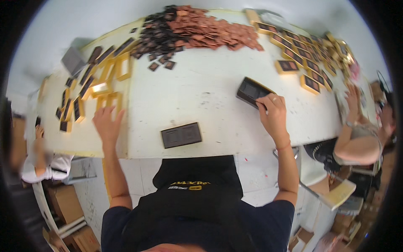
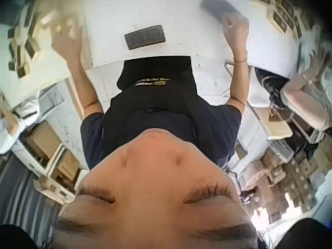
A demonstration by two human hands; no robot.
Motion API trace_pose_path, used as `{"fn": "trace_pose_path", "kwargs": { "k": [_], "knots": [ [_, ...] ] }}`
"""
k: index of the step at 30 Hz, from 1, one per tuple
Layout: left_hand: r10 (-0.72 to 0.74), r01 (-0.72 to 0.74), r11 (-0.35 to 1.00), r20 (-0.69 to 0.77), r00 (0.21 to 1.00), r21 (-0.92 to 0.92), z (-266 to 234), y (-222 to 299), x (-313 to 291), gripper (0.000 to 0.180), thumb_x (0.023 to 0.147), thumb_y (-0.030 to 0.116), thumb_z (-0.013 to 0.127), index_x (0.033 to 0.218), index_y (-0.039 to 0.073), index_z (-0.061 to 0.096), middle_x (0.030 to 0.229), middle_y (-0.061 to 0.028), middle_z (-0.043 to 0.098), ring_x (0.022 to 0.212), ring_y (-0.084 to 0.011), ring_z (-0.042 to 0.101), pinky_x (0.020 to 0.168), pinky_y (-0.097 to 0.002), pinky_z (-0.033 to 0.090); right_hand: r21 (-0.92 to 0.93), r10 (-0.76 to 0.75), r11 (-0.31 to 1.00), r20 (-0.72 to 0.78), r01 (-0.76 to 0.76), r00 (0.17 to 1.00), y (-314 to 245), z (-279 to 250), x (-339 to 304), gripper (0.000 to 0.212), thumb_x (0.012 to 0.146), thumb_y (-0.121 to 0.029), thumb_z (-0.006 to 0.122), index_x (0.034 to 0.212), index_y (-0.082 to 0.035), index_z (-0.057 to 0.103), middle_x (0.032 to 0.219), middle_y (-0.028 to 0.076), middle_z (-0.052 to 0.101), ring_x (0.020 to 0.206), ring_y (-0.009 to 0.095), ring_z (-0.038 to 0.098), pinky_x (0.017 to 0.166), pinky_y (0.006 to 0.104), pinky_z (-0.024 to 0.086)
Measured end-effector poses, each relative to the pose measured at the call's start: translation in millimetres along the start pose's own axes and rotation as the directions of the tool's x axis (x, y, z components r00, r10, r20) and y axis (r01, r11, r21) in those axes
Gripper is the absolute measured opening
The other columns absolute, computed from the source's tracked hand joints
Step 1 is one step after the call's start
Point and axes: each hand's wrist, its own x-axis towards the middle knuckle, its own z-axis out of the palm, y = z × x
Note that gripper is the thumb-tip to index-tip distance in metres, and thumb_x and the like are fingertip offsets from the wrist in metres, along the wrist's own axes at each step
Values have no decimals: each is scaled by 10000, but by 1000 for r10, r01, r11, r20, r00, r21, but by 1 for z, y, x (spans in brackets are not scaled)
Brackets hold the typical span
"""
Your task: The person assembles small cosmetic compacts by placing dark rectangular inserts into gold-colored trays and adding small square inserts. The person repeatedly picks up components from piles on the table, fits them into the trays, and sets the completed units aside.
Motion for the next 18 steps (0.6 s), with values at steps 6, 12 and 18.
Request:
{"fn": "trace_pose_path", "kwargs": {
  "k": [6,12,18],
  "knots": [
    [168,-155,960,36,985,-234,9,41,-9,78,827,114,739,899,110,711,928,-43,624,999,-258,558,991,-450,353,262,258,929,42,-260,965,13,-20,2,82,874,4,715,909,2,641,815,71,633,743,179,586,700,300,468],
    [496,-389,738,52,867,-552,24,104,12,294,722,117,816,975,97,666,1014,-84,612,1060,-310,544,982,-449,381,698,180,686,114,-208,977,-61,5,40,84,1007,-51,586,1067,7,598,893,43,628,797,75,531,723,221,454],
    [442,-225,689,153,884,-689,31,96,23,865,656,236,904,1397,121,471,1235,-119,591,1190,-329,502,1053,-450,355,709,-64,587,522,-390,851,-97,83,105,136,964,-91,578,1013,23,636,819,43,646,743,97,559,679,253,478]
  ]
}}
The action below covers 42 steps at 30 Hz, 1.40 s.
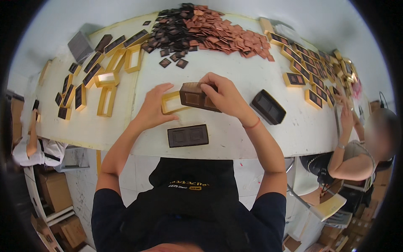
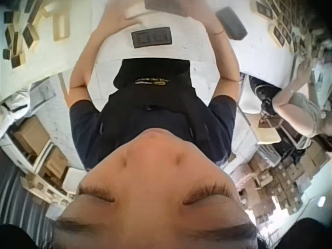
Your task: The person assembles small cosmetic compacts by placing dark rectangular inserts into gold-colored trays and adding small square inserts. The person repeatedly picks up components from piles on the table, fits them into the trays, and sets the completed units aside.
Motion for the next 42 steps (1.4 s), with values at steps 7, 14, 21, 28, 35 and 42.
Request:
{"fn": "trace_pose_path", "kwargs": {
  "k": [7,14,21,28,35,42],
  "knots": [
    [-48,65,980,90,995,-191,15,-10,-1,902,728,203,851,1488,103,374,1236,-154,569,1183,-347,504,1079,-445,346,-181,281,951,180,-249,943,32,23,63,191,846,-111,603,973,7,685,757,79,668,702,141,621,661,302,505],
    [-25,43,980,93,995,-197,22,-15,-6,821,729,214,855,1419,94,426,1264,-141,545,1204,-341,487,1068,-450,350,-355,-189,925,-113,138,975,39,74,54,164,858,-41,533,972,-19,648,768,121,672,722,274,628,719,377,500],
    [40,-27,989,89,995,-145,25,-14,-5,704,768,302,834,1341,83,488,1188,-141,531,1139,-349,493,1041,-456,352,-315,21,949,-12,-24,1000,28,80,47,210,989,-124,479,1061,1,632,848,154,698,801,271,678,761,352,514],
    [48,-42,991,43,998,-125,25,-15,-6,682,770,369,824,1305,77,519,1129,-140,531,1098,-353,490,1018,-465,357,-9,153,988,-133,-155,979,46,87,50,298,1026,-229,459,1016,-11,661,820,153,698,778,320,686,743,367,522],
    [0,12,995,114,993,-102,21,-7,-6,581,820,389,799,1322,177,596,1144,-93,524,1123,-319,475,1047,-435,369,-188,-227,963,-175,193,958,33,73,42,294,1034,-215,479,1014,-15,693,885,131,685,870,263,651,788,356,506],
    [-16,28,995,121,993,-100,22,-4,-8,588,836,385,796,1350,185,590,1159,-84,519,1123,-316,462,1034,-428,384,-228,-356,906,41,356,934,25,22,-30,165,875,14,681,1026,-42,712,1026,86,710,889,224,661,809,349,513]
  ]
}}
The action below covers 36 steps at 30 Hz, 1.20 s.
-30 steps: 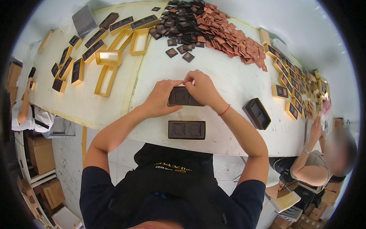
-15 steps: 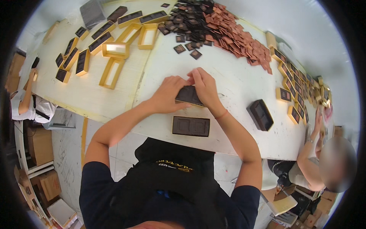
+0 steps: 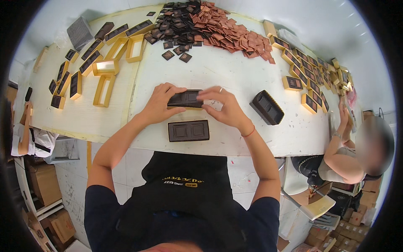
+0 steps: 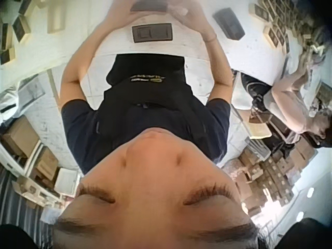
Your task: The person assembles small cosmetic compacts by placing dark rectangular inserts into gold-colored trays and adding small square inserts. The person repeatedly picks up components from piles on the table, fits them into the trays, and sets the completed units aside.
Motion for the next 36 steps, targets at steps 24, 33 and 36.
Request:
{"fn": "trace_pose_path", "kwargs": {
  "k": [24,33,36],
  "knots": [
    [78,-79,997,39,996,11,-7,1,-9,434,982,210,582,1413,164,568,1570,-131,400,1377,-332,410,1176,-463,282,-401,-1,905,330,141,944,7,4,-16,567,902,-398,717,1377,-112,602,1515,68,503,1459,367,356,1168,525,337],
    [82,-69,982,-64,995,175,-48,34,-58,559,946,327,673,1440,107,529,1572,-125,418,1464,-358,352,1212,-461,263,-420,19,899,320,124,947,-7,7,-24,905,769,-643,747,1438,-74,529,1552,96,456,1471,369,327,1175,571,293],
    [36,-52,982,93,995,179,-18,50,-49,646,946,438,656,1456,78,492,1568,-112,418,1488,-337,313,1235,-476,236,-183,61,983,325,-1,944,-3,-5,-16,629,861,-367,755,1391,-72,591,1496,117,523,1407,340,433,1149,496,363]
  ]
}}
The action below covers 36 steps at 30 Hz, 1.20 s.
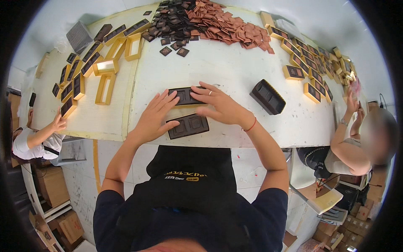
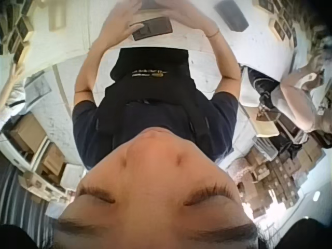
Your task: The person assembles small cosmetic compacts by placing dark rectangular inserts into gold-colored trays and adding small square inserts. The person repeatedly picks up components from piles on the table, fits them into the trays, and sets the completed units aside.
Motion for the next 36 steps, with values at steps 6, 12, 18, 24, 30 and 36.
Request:
{"fn": "trace_pose_path", "kwargs": {
  "k": [6,12,18,24,30,36],
  "knots": [
    [-16,16,1000,31,999,-2,2,-7,1,644,952,437,646,1454,66,488,1556,-102,432,1495,-317,305,1246,-473,222,195,-12,981,-42,20,999,15,-9,-6,469,805,-18,735,1262,-115,696,1385,97,622,1271,307,572,1053,408,488],
    [-23,25,993,16,1000,-118,3,-6,2,553,962,384,635,1438,123,530,1554,-121,436,1499,-342,296,1246,-496,195,-288,-277,935,-224,208,934,18,12,-18,354,784,-29,777,1131,-58,712,1271,79,670,1173,305,641,907,380,586],
    [29,-28,995,10,1000,-95,3,-9,1,506,946,430,655,1367,154,600,1526,-119,467,1480,-355,334,1240,-525,193,-210,-271,954,-306,213,913,21,26,-17,253,760,10,791,993,-28,699,1126,68,695,1115,309,664,859,361,594],
    [15,-20,994,-44,999,-110,1,-9,4,442,927,413,689,1284,155,656,1445,-100,550,1424,-331,416,1223,-498,249,-28,-201,979,-280,201,939,17,23,-5,238,753,44,769,945,-34,652,1259,127,607,1182,330,590,927,393,545],
    [-337,336,934,-595,729,-118,-36,-89,-18,493,773,186,845,1210,60,656,1240,-136,661,1217,-333,578,1064,-461,422,237,74,971,-145,-38,987,23,5,-19,361,749,64,723,1064,-58,593,1425,155,509,1325,365,492,1088,430,428],
    [-693,758,646,-488,531,-93,-73,-124,-88,591,831,203,791,1344,29,555,1291,-179,617,1229,-343,572,1048,-412,441,-131,249,919,-539,-372,805,2,-56,-95,446,757,19,756,1191,-57,683,1241,125,641,1192,330,567,1050,445,426]
  ]
}}
